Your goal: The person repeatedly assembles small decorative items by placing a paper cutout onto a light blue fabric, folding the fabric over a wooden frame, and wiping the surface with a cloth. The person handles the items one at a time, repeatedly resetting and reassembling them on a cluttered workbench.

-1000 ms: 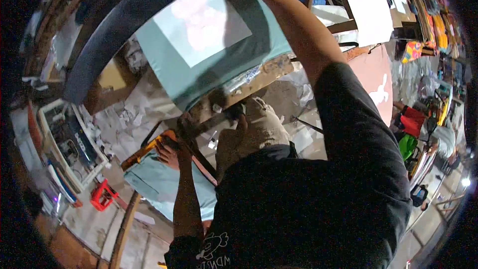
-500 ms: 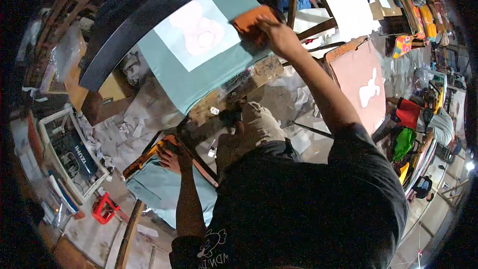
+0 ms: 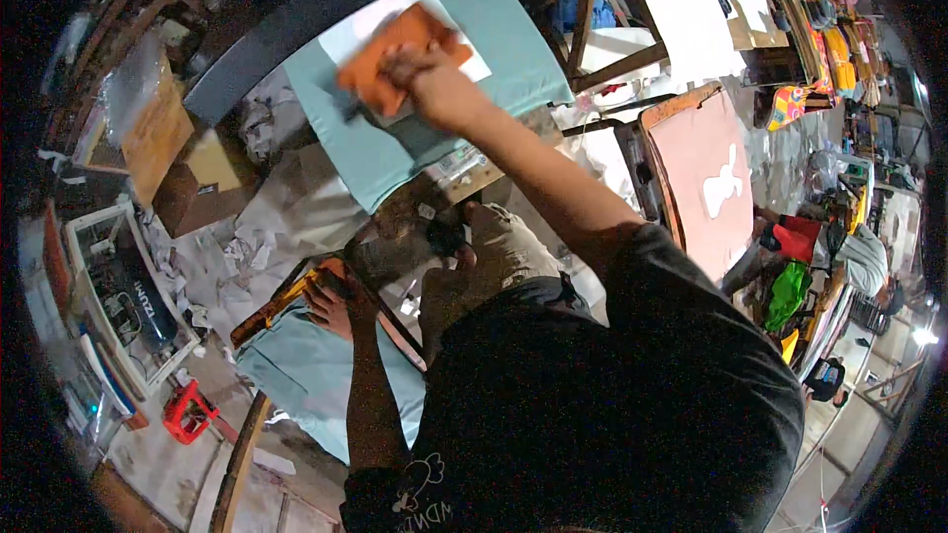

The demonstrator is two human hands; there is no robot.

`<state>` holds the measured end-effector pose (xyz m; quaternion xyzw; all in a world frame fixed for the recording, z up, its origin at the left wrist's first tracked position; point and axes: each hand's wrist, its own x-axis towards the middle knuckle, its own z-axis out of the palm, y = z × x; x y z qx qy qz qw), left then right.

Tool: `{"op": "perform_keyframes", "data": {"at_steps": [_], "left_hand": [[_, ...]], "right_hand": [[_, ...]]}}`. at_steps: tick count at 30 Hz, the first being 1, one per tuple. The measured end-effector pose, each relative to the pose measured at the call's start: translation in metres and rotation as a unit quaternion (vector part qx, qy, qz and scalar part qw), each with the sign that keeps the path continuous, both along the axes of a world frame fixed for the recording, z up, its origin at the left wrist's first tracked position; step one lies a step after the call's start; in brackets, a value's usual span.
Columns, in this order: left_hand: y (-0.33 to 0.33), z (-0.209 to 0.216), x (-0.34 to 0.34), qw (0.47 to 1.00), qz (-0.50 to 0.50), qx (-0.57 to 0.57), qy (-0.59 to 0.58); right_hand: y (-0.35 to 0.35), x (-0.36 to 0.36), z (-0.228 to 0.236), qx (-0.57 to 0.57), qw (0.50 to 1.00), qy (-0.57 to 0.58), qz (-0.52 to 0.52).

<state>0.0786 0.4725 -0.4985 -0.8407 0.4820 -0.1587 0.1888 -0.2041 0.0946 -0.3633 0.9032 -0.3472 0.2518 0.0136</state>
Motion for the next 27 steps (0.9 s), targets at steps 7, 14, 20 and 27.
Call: {"op": "perform_keyframes", "data": {"at_steps": [7,14,20,27], "left_hand": [[0.000,0.002,0.000,0.998,0.025,0.016,0.059],[-0.002,0.007,-0.010,0.991,0.099,0.058,0.071],[-0.009,0.021,-0.016,0.990,0.048,-0.083,0.106],[-0.009,0.010,-0.001,0.993,0.043,-0.031,0.109]], "right_hand": [[-0.123,0.053,-0.031,0.090,0.992,0.001,-0.088],[-0.075,0.062,-0.047,0.020,0.999,0.037,-0.003],[-0.044,0.023,-0.012,0.041,0.996,0.034,-0.068],[-0.146,0.107,-0.030,0.218,0.968,-0.120,-0.018]]}}
